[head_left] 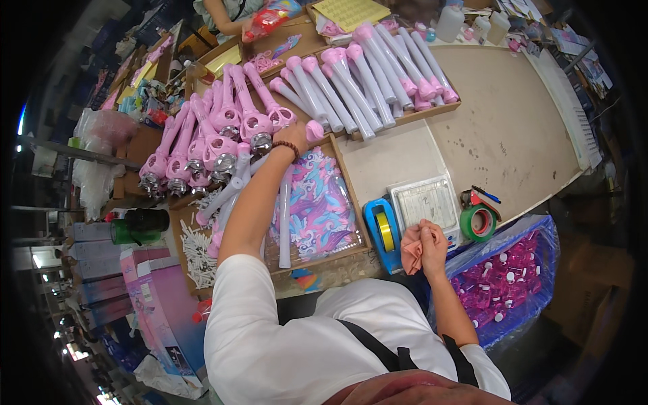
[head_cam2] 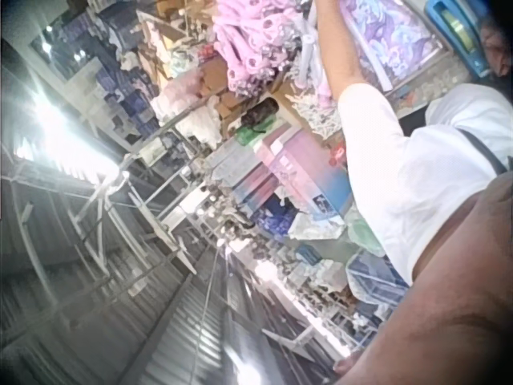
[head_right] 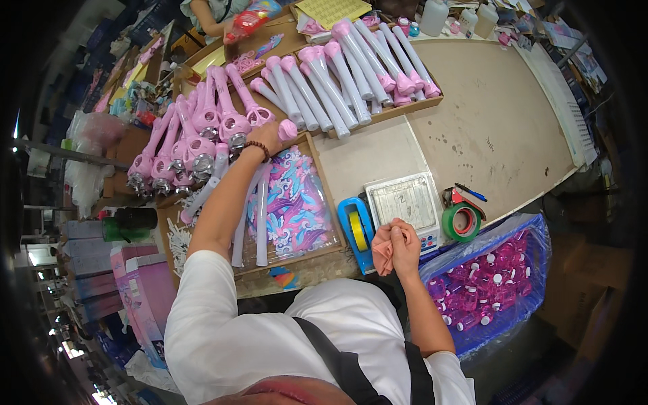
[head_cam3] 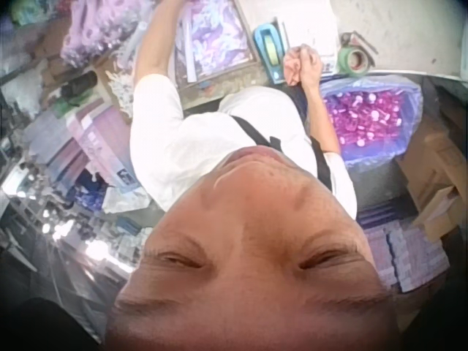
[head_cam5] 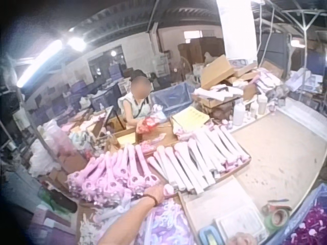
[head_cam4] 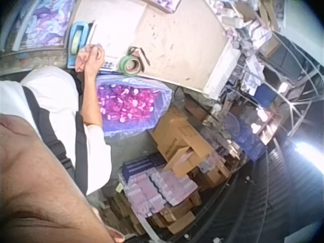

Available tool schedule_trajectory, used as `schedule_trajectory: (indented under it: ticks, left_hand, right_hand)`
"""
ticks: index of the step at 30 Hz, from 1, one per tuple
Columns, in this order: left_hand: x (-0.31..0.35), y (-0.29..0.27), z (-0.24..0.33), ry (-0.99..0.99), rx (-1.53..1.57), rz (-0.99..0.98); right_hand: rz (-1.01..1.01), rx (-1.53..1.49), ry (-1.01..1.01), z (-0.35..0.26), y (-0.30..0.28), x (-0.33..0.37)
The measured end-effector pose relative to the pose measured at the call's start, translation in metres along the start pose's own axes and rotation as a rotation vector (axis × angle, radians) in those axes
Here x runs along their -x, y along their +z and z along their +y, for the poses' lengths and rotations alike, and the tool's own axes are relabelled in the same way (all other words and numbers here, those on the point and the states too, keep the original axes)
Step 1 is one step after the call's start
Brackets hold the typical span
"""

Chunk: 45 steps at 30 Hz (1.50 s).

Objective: The person repeatedly picks pink bubble wands and clear plastic sleeves from a table, inserts each wand into a sleeve, and places the assembled units into a cardboard box. The person also briefly handles a red bottle and a pink cloth during the process.

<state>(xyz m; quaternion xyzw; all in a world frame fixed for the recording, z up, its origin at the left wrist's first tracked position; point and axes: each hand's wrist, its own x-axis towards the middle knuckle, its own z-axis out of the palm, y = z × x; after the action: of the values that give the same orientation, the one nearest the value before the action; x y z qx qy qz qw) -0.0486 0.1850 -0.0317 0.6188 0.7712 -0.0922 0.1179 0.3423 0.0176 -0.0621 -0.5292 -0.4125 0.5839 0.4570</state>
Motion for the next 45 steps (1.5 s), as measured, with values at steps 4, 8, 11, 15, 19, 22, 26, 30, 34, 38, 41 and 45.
schedule_trajectory:
  ticks: [4,8,11,15,19,22,26,30,34,38,41,45]
  left_hand:
    - [0.067,-0.033,0.017,-0.002,0.079,0.196]
    - [0.134,-0.064,0.017,0.262,0.971,0.307]
    - [0.196,-0.069,0.021,0.256,1.675,0.02]
    - [0.261,-0.036,0.069,0.549,2.434,-0.216]
    - [0.302,-0.014,0.113,1.035,2.629,-0.473]
    - [0.323,-0.01,0.132,1.153,2.651,-0.528]
    - [0.355,-0.025,0.14,1.369,2.465,-0.453]
    - [0.378,-0.062,0.126,1.47,2.118,-0.184]
    - [0.389,-0.075,0.117,0.434,0.347,1.087]
    - [0.379,-0.05,0.119,0.222,1.348,0.646]
    - [0.37,-0.027,0.115,0.246,1.005,0.269]
    - [0.38,0.0,0.097,0.296,1.265,-0.728]
  right_hand:
    - [-0.023,-0.005,-0.057,-0.003,-0.004,0.002]
    - [-0.119,-0.106,-0.122,-0.008,-0.01,0.006]
    - [-0.2,-0.179,-0.056,-0.013,-0.015,0.011]
    - [-0.258,-0.184,-0.048,-0.019,-0.026,0.017]
    - [-0.288,-0.205,-0.151,-0.026,-0.042,0.02]
    - [-0.297,-0.233,-0.146,-0.027,-0.054,0.024]
    - [-0.353,-0.295,-0.086,-0.018,-0.063,0.031]
    - [-0.356,-0.284,-0.098,-0.009,-0.067,0.038]
    - [-0.339,-0.253,-0.095,-0.019,-0.06,0.043]
    - [-0.286,-0.308,-0.207,-0.046,-0.031,0.063]
    - [-0.436,-0.366,-0.256,-0.068,-0.004,0.094]
    - [-0.846,0.198,-1.112,-0.096,0.047,0.104]
